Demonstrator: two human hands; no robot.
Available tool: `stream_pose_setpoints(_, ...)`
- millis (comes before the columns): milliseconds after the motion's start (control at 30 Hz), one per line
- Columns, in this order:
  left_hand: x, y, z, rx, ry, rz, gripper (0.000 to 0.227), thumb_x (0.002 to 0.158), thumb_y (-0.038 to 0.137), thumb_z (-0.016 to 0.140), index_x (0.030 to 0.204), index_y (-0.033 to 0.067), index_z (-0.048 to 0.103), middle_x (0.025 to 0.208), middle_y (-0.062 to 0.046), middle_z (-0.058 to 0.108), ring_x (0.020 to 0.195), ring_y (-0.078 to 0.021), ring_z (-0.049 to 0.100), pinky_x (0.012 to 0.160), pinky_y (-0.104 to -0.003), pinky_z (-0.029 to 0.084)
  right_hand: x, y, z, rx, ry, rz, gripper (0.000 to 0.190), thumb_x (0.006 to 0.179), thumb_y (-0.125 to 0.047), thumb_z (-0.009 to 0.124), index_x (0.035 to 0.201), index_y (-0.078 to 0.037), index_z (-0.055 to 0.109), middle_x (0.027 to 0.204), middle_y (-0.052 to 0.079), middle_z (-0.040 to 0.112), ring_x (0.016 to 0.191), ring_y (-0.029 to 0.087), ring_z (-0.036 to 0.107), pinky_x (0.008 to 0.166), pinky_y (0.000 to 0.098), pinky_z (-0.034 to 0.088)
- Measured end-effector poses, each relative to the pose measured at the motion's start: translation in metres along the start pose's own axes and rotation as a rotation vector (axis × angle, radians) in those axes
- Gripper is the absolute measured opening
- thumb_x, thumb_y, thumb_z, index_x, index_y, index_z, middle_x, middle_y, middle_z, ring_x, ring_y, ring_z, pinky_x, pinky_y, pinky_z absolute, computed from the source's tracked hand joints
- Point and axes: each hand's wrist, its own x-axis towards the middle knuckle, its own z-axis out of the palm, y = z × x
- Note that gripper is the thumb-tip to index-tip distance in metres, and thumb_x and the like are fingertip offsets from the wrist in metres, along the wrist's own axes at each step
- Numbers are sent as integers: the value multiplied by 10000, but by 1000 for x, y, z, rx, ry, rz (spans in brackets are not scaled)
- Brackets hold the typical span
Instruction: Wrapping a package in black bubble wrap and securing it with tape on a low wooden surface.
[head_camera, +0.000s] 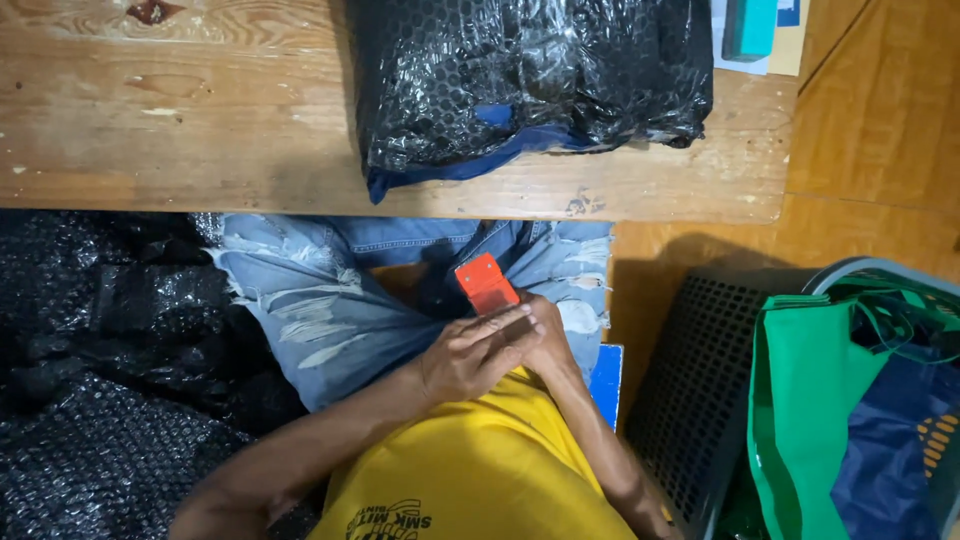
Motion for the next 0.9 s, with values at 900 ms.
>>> stream_pose_setpoints(900,96,83,-67,-761,484,-529,455,995,55,656,1399,-45,470,1136,-223,730,1163,-332,713,965,-393,651,57,28,-199,-549,983,-223,655,989,-515,821,1089,72,548,754,255,647,552,443,603,534,537,489)
